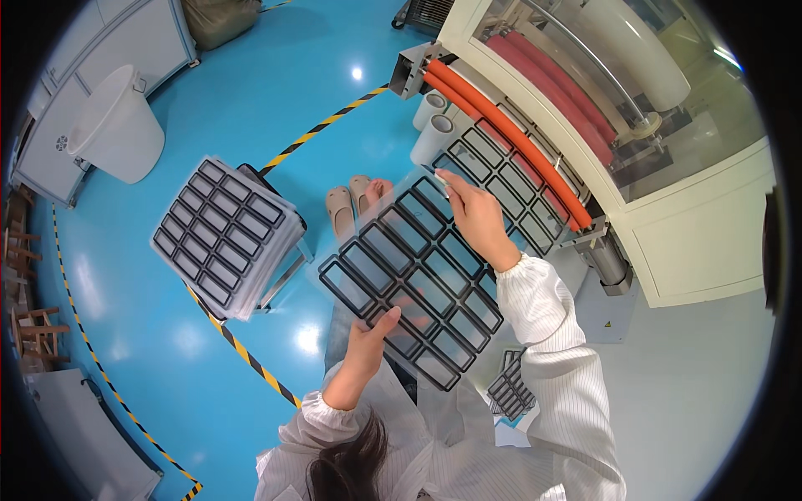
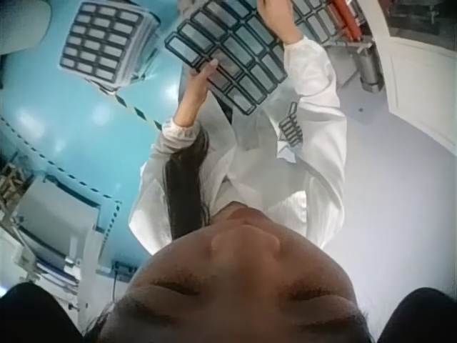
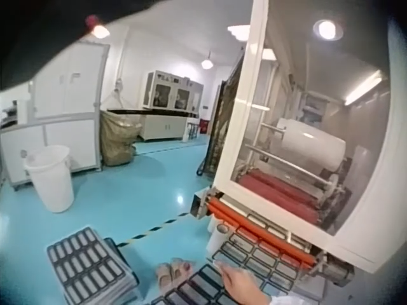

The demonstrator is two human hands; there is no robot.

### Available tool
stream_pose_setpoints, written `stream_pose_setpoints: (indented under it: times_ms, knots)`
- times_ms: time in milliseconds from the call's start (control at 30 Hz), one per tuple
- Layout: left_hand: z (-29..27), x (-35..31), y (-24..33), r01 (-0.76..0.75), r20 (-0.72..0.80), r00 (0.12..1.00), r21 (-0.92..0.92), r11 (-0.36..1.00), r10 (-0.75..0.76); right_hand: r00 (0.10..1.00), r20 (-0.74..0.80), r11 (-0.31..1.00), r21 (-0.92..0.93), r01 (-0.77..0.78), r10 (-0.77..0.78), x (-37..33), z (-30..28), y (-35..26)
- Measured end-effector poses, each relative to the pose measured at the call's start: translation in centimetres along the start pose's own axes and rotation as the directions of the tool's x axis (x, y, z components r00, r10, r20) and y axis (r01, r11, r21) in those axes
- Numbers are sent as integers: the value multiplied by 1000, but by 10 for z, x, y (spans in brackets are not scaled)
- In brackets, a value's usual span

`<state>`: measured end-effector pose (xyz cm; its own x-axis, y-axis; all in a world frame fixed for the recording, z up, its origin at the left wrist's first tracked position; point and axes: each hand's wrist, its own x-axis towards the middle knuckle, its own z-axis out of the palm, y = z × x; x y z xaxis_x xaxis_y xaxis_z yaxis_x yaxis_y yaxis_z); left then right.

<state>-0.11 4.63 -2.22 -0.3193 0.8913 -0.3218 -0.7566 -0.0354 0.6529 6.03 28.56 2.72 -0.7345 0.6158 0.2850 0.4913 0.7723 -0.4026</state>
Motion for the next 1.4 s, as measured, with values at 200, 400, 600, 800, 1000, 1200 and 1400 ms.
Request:
stream_pose_setpoints:
  times_ms: [200, 400, 600, 800, 1000, 1200, 1400]
  knots:
    - [-2, -9, 3, -12, -25, 1000, 37, 999, 12, 995, -11, 985, -137, 101, -103, 0, 18, 4]
    - [-5, -18, 6, -30, -73, 997, 41, 999, 33, 985, 144, 958, -256, 128, -93, 5, 18, -11]
    - [-12, -29, 6, -30, -101, 994, 41, 999, 34, 956, 279, 925, -333, 183, -89, -24, 1, -7]
    - [-32, -38, -3, -41, -31, 999, 11, 999, 42, 913, 404, 896, -422, 139, 49, -104, -55, -8]
    - [-42, -43, 2, -58, -25, 998, 25, 998, 58, 751, 579, 848, -528, 50, 317, -195, -132, 0]
    - [-36, -33, 10, -76, -33, 997, 24, 997, 76, 765, 598, 965, -65, -253, 240, -206, -165, -6]
    - [-26, -27, 5, -136, -53, 989, 38, 990, 138, 767, 613, 911, 180, -370, 190, -199, -166, -12]
